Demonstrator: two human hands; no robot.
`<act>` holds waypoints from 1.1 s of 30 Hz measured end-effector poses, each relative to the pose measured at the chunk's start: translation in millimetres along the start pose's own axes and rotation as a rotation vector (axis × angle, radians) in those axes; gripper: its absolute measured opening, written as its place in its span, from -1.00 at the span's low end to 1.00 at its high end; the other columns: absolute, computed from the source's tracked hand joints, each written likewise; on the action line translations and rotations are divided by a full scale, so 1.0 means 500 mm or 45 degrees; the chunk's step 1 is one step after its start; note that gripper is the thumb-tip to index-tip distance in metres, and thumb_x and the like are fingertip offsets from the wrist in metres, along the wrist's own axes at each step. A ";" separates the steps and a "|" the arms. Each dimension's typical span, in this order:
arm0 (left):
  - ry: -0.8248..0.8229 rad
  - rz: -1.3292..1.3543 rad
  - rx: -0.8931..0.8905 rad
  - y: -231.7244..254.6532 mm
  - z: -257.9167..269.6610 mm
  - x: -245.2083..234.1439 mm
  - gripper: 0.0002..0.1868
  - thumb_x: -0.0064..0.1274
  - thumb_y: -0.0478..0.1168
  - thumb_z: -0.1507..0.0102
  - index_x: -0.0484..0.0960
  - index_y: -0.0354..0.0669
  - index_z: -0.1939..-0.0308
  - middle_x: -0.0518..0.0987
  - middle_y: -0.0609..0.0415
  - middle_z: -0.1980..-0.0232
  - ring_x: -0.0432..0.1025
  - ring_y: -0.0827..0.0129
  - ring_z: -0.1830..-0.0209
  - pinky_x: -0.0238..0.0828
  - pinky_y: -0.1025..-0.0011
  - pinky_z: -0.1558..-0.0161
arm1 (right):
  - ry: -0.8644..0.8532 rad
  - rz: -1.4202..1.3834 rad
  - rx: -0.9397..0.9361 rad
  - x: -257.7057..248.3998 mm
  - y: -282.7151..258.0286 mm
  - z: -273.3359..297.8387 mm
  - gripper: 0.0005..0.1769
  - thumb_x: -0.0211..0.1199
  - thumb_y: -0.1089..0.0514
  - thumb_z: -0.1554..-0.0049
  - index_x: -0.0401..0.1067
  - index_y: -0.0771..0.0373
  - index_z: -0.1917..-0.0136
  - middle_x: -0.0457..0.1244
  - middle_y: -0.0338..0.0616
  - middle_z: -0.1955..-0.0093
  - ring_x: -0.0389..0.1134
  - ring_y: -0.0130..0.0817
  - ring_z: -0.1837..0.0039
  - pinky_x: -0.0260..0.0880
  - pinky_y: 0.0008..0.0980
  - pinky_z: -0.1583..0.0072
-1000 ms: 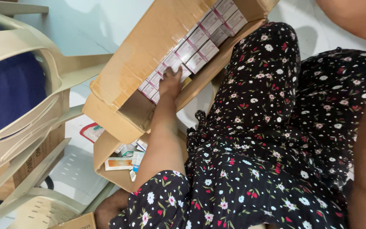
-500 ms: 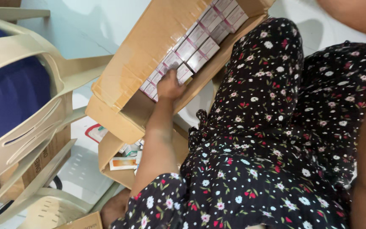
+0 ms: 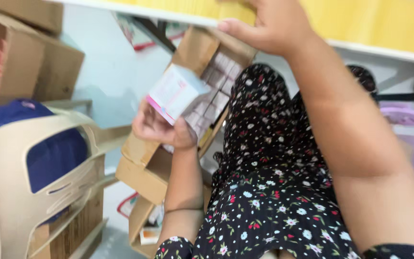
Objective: The person sits on the floor and repeatedly takes small white boxes from a large cardboard carton. They open each box to reveal a blister pack, then place the box on a nearby table, stacking them in rows.
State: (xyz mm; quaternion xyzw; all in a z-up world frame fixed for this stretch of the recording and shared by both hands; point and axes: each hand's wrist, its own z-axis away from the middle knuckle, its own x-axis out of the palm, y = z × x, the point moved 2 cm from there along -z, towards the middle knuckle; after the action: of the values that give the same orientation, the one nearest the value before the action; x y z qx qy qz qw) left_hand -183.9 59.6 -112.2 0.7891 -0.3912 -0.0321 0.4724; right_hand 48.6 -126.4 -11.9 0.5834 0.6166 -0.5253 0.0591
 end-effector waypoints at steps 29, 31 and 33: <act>-0.852 -0.144 0.296 -0.039 -0.180 0.419 -0.15 0.33 -0.38 -0.09 0.29 0.04 -0.41 0.29 -0.07 -0.40 0.29 0.12 -0.38 0.36 0.25 -0.37 | 0.309 0.505 0.175 -0.223 -0.207 0.006 -0.57 0.41 0.15 0.02 0.35 0.28 -0.07 0.33 0.06 0.06 0.41 0.10 0.06 0.41 -0.03 0.06; -0.864 -0.123 0.265 -0.042 -0.179 0.423 -0.20 0.30 -0.38 -0.13 0.30 0.05 -0.41 0.29 -0.05 -0.38 0.30 0.14 -0.38 0.39 0.26 -0.37 | 0.289 0.532 0.187 -0.213 -0.215 0.000 -0.59 0.36 0.20 0.01 0.31 0.29 -0.08 0.32 0.05 0.07 0.42 0.10 0.05 0.42 -0.03 0.06; -0.864 -0.120 0.270 -0.044 -0.181 0.426 -0.20 0.31 -0.38 -0.15 0.29 0.04 -0.40 0.29 -0.05 -0.38 0.30 0.13 -0.40 0.38 0.25 -0.39 | 0.301 0.634 0.198 -0.194 -0.215 -0.004 -0.59 0.31 0.24 0.02 0.28 0.33 -0.09 0.31 0.16 0.05 0.42 0.12 0.10 0.43 -0.06 0.09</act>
State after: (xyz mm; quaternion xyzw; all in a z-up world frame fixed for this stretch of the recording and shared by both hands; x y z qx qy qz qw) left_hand 14.5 -7.8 -11.4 0.7955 -0.4900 -0.2732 0.2290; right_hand -4.2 -163.7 117.7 0.7768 0.4146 -0.4689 0.0691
